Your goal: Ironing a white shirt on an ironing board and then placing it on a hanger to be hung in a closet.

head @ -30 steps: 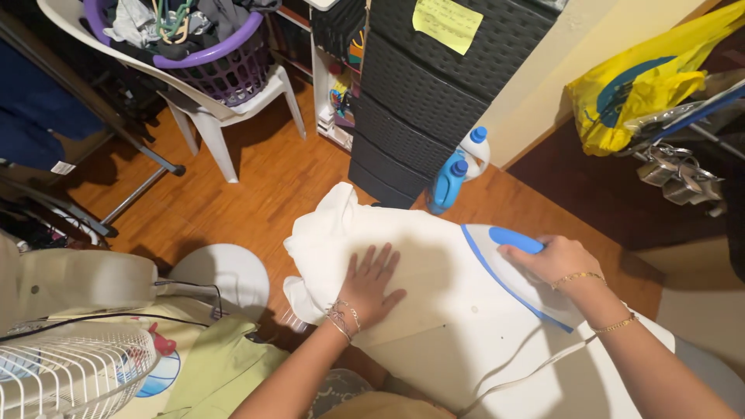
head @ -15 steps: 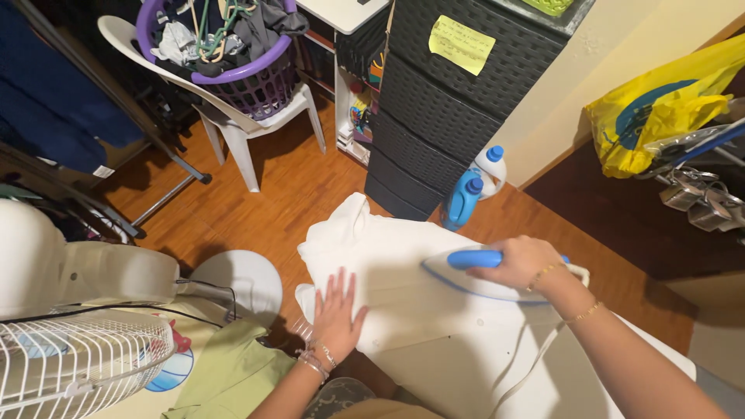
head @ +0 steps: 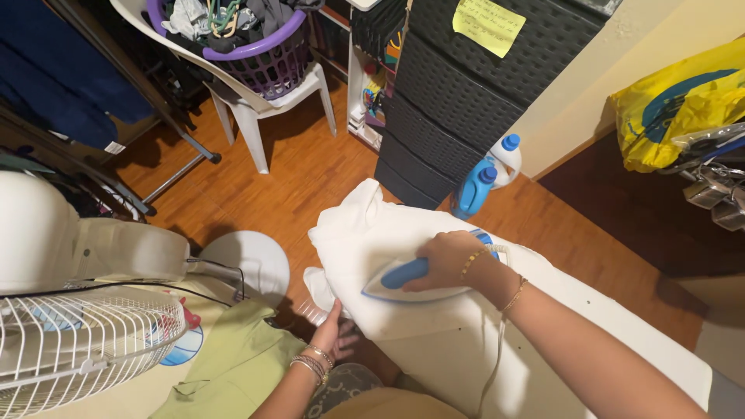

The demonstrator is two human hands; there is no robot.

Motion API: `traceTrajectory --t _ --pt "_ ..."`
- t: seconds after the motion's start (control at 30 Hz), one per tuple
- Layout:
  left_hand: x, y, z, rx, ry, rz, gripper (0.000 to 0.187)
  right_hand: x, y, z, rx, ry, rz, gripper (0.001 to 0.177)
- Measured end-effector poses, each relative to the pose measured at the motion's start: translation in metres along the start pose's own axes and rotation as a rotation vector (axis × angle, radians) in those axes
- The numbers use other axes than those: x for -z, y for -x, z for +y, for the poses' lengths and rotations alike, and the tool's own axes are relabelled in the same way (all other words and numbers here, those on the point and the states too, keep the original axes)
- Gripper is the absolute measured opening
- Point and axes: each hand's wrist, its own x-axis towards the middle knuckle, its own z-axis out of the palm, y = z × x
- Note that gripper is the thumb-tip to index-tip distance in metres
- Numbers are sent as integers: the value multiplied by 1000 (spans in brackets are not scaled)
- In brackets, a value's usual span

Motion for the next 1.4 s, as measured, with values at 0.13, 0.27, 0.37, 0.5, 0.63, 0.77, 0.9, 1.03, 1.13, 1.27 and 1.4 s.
traceTrajectory --t 0.13,0.27,0.37,0.5,0.63,0.77,0.9,1.03,1.13,1.27,1.4 --pt "-2 -22 -23 79 194 -144 101 5 2 17 196 71 -95 60" --pt "-3 -28 -38 -137 412 -192 75 12 -3 34 317 137 -95 55" --pt "-7 -12 -38 -265 569 -93 66 13 -7 33 402 194 -135 53" --pt "-12 9 -45 -291 782 7 79 0 -11 4 584 269 -209 52" --pt "-10 2 -67 -384 819 -50 85 -6 -18 -1 619 309 -244 53" --pt "-15 6 -68 -386 731 -46 85 13 -15 24 405 291 -202 56" --pt "-36 54 -41 -288 475 199 80 19 -10 69 -25 120 -113 58" --pt "-22 -5 -61 -717 158 479 82 11 2 107 -226 -52 -38 61" --pt "-53 73 -31 -1295 -572 650 73 19 22 108 -187 -36 -64 55" --pt "-90 132 -2 -1248 -1213 396 66 17 33 117 66 221 -201 46" --pt "-104 127 -3 -1156 -1419 203 69 -3 22 123 391 316 -93 23"
